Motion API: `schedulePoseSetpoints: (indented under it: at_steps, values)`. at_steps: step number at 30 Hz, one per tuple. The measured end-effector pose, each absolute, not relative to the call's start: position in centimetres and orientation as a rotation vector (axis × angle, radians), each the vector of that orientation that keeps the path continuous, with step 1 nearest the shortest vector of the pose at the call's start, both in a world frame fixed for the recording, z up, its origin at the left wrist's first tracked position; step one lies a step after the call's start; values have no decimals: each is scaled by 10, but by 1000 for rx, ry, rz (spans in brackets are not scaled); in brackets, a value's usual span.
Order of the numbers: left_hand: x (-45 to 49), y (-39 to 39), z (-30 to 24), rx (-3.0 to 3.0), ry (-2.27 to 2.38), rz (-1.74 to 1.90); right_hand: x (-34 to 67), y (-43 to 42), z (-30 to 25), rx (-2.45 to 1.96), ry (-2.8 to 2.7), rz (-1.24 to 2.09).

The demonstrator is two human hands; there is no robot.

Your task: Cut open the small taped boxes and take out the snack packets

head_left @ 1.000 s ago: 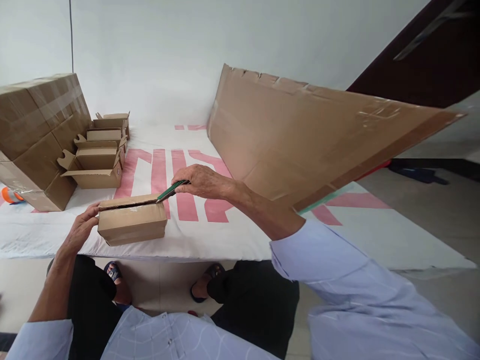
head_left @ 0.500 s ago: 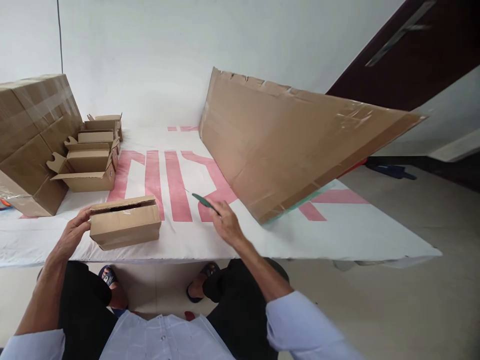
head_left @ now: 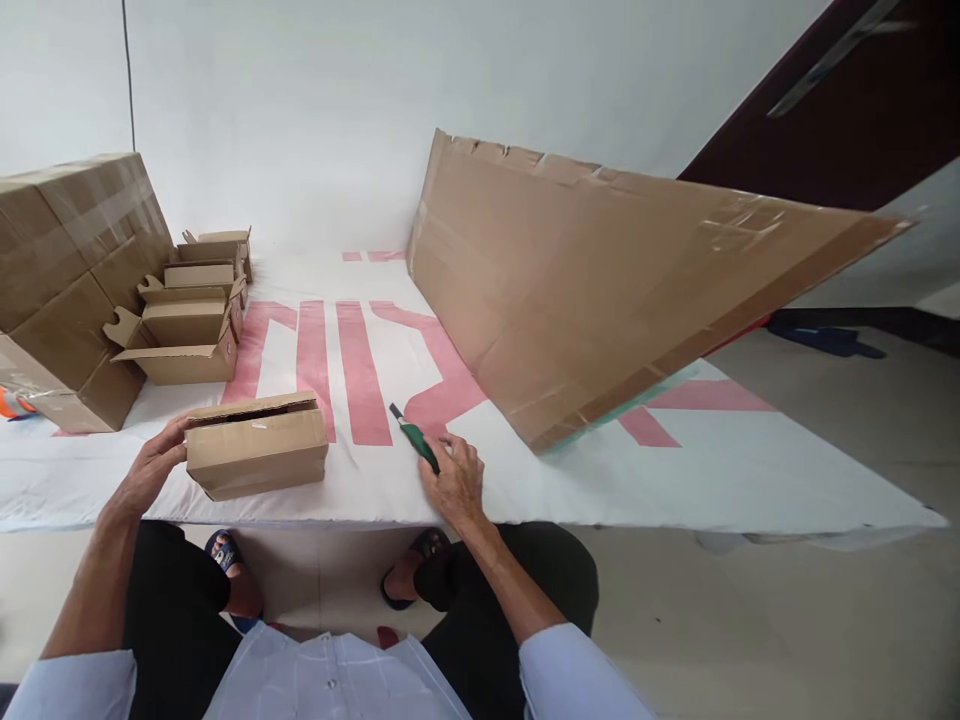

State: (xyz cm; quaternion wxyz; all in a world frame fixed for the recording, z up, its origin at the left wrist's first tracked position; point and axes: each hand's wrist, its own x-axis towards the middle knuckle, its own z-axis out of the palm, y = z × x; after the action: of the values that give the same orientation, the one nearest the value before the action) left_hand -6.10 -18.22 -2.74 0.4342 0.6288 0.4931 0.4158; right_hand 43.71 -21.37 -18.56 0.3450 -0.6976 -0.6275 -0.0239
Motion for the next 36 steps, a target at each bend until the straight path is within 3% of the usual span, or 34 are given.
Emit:
schedulePoseSetpoints:
  at_steps: [3, 8, 12, 36]
  values:
    - [-62, -181, -31, 1574, 1225, 1037, 419, -203, -161, -1572, -1587, 96]
    - [-65, -182, -35, 1575, 1237, 1047, 366, -184, -112, -1232, -1581, 723]
    - [-66, -183, -36, 1571, 1227, 1068, 333, -172, -88, -1097, -1509, 998]
    - [-68, -179, -15, 1640, 1049, 751, 336, -132, -68, -887, -1859, 1438]
